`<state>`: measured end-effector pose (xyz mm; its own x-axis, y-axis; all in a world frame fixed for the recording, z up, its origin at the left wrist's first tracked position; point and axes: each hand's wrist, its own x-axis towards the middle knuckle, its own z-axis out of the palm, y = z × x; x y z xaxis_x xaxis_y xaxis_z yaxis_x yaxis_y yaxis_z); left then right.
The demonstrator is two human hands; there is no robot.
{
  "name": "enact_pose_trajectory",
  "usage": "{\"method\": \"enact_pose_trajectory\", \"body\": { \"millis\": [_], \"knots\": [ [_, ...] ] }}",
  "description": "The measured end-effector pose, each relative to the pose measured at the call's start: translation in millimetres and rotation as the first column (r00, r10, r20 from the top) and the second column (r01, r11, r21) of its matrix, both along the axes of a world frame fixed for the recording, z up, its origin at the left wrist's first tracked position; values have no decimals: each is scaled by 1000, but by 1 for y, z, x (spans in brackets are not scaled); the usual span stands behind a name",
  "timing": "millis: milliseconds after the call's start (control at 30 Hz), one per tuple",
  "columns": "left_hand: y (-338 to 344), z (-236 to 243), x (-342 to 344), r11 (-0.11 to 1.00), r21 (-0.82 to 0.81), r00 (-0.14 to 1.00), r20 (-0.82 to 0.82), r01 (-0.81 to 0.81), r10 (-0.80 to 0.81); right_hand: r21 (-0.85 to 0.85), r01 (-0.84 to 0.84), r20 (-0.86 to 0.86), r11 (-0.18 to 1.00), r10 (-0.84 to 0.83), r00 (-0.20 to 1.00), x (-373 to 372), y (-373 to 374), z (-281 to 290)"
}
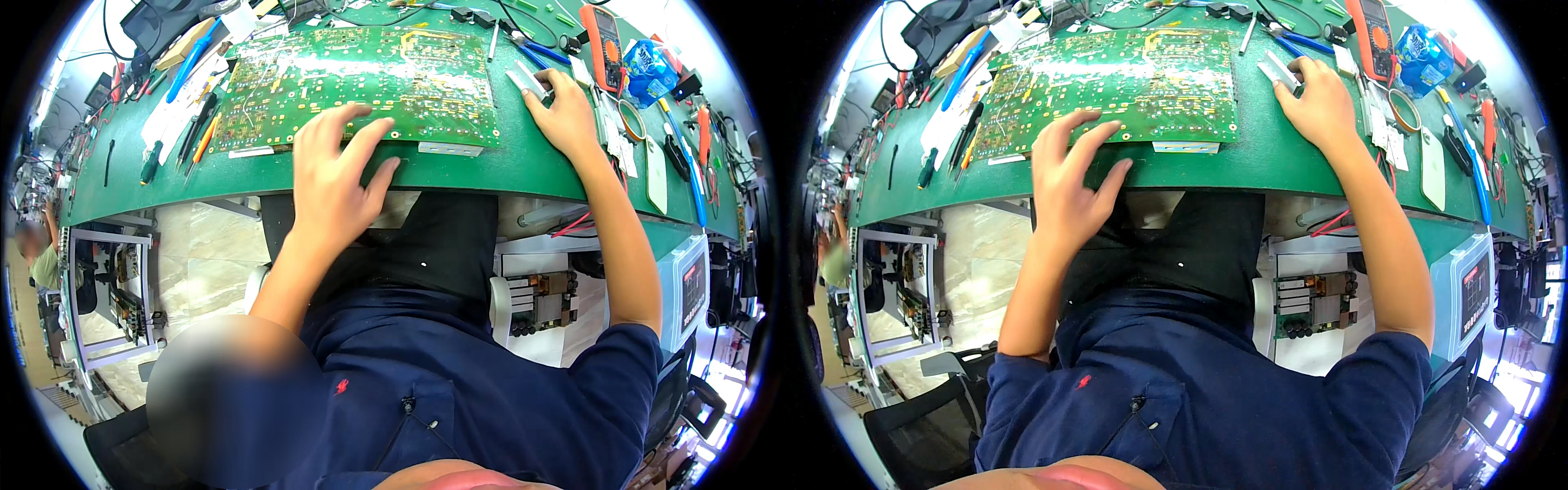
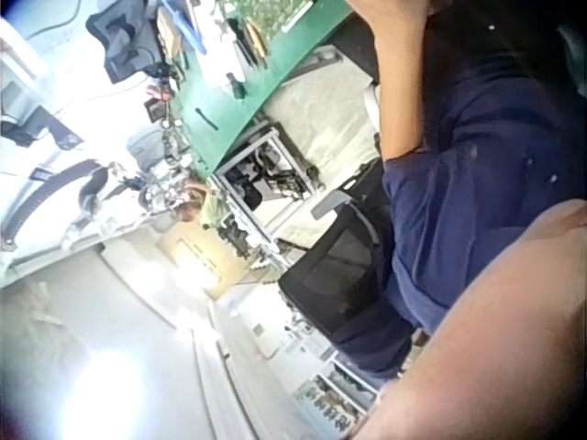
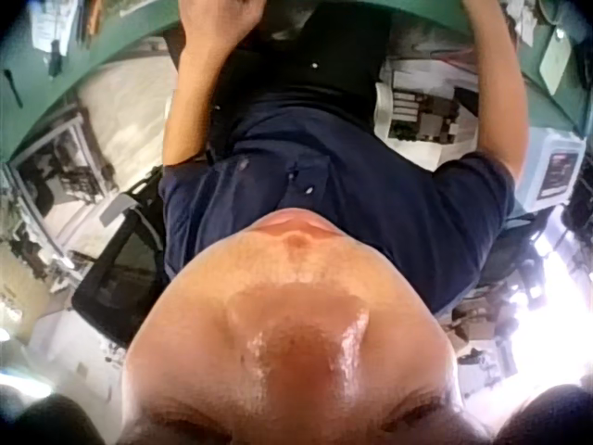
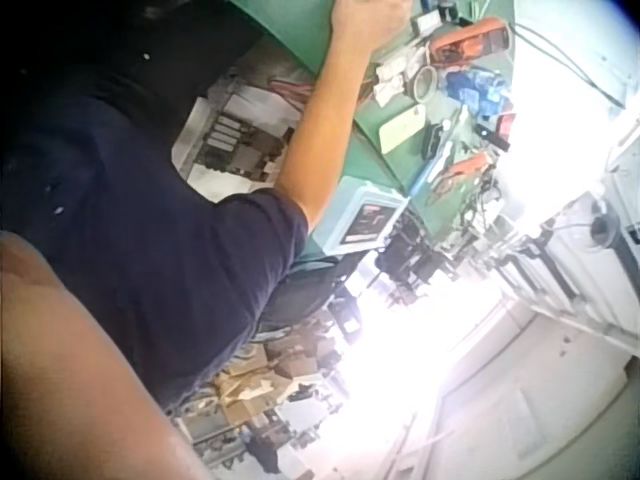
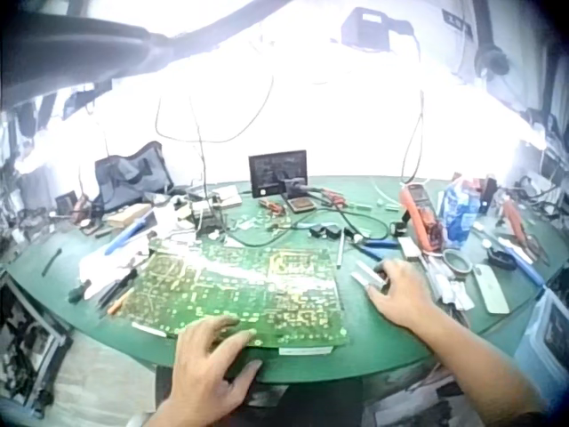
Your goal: The person solders components onto a green circuit board with a soldering iron and wire, flips the board over, and assembles parts of a metal heatsink back onto the device.
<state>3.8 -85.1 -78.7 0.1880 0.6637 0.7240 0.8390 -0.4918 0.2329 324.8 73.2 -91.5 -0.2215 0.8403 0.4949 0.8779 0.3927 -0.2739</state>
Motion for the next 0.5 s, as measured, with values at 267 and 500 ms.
{"method": "enact_pose_trajectory", "body": {
  "millis": [267, 500],
  "knots": [
    [37, 7, -2, 992, 34, 968, -223, 123, -113, 113, 17, 126, 993, -32, 991, -4, 0, -6],
    [43, 5, -7, 959, 116, 930, -299, 257, -213, 172, 5, 186, 985, -37, 982, -4, -1, -8]
  ]
}}
